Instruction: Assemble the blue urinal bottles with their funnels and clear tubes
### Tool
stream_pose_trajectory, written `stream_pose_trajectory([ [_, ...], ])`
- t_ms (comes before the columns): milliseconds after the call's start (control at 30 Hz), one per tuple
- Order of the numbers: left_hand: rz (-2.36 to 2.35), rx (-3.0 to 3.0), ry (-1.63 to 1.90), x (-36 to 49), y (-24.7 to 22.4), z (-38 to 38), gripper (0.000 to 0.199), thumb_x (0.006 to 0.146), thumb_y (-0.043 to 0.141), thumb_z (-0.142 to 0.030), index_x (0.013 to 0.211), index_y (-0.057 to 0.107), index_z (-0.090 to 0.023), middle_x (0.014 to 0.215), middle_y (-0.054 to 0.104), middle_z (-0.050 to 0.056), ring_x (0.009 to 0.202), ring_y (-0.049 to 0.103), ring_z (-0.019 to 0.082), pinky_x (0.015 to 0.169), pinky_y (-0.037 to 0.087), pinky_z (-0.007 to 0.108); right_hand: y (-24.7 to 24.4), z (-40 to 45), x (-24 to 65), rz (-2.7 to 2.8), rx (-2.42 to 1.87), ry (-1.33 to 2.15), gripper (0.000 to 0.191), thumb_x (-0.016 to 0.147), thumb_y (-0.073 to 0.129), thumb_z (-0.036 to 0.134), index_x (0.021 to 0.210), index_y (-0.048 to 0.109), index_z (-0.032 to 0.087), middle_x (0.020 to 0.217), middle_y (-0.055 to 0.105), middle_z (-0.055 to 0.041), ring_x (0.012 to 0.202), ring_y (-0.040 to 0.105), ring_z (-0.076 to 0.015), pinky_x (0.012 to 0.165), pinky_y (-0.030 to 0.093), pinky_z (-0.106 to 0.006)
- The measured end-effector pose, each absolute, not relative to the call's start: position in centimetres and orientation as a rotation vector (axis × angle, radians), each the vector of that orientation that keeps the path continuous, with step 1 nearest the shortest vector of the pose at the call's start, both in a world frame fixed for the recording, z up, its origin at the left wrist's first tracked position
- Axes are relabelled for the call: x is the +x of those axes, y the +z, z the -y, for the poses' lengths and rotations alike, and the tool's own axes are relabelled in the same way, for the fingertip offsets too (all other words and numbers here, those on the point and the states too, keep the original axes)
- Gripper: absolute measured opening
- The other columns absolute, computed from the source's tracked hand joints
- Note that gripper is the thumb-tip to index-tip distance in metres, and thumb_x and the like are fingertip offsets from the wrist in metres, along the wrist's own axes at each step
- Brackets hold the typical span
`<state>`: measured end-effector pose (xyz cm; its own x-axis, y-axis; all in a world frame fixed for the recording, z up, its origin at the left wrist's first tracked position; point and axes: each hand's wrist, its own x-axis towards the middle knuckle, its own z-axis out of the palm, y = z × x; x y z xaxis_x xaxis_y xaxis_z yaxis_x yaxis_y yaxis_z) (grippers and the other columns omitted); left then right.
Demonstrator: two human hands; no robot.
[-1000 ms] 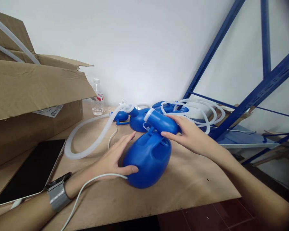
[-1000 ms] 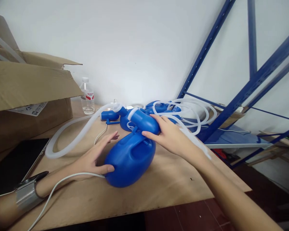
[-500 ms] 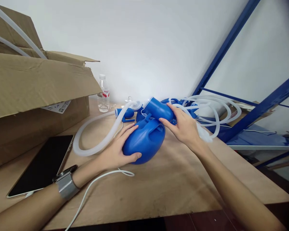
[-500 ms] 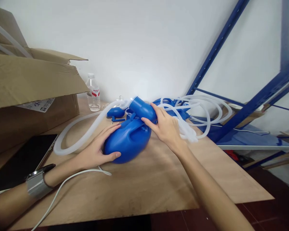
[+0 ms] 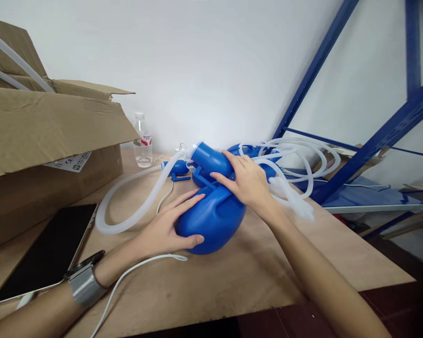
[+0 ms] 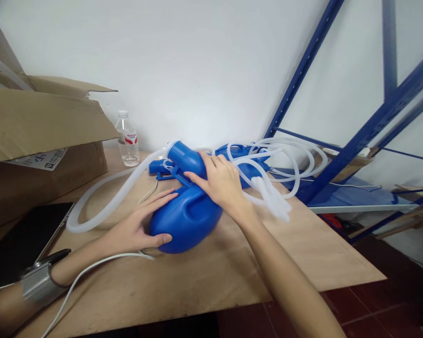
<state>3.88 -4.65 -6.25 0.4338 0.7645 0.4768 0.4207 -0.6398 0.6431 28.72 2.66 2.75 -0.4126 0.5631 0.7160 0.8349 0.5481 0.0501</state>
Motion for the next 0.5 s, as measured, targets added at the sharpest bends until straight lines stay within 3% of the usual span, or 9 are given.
stream_pose_trajectory([
  [133, -1.036, 2.174, 1.131, 4.1, -6.6, 4.4, 0.088, 0.086, 0.08, -0.056, 0.162, 0.042, -0.033, 0.17, 0.04, 0.013, 0.157, 0.038, 0.04, 0.129, 0.029, 0.066, 3.0, -2.8, 27.9, 2.056, -1.021, -0.44, 0.071, 0.102, 0.051, 0.067, 0.152, 0.054, 0.018, 0.142, 0.069, -0.017, 0.124, 0.068, -0.0366, 0.104, 0.056, -0.053],
  [333, -1.061, 2.105, 1.175, 3.6, -6.6, 4.0, 0.087, 0.096, 0.068, -0.052, 0.169, 0.026, -0.028, 0.177, 0.026, 0.013, 0.163, 0.024, 0.037, 0.133, 0.022, 0.063, 2.2, -2.7, 30.1, 2.023, -0.78, -0.45, 0.068, 0.104, 0.048, 0.064, 0.154, 0.049, 0.018, 0.144, 0.068, -0.0167, 0.125, 0.07, -0.0345, 0.1, 0.06, -0.048],
  [500, -1.061, 2.175, 1.297, 3.4, -6.0, 4.4, 0.07, 0.099, 0.067, -0.041, 0.161, 0.039, -0.026, 0.165, 0.046, 0.014, 0.152, 0.045, 0.035, 0.129, 0.035, 0.057, 0.9, -1.8, 30.8, 2.24, -0.459, -0.637, 0.071, 0.105, 0.05, 0.06, 0.159, 0.043, 0.014, 0.134, 0.074, -0.0181, 0.112, 0.077, -0.0307, 0.087, 0.064, -0.039],
])
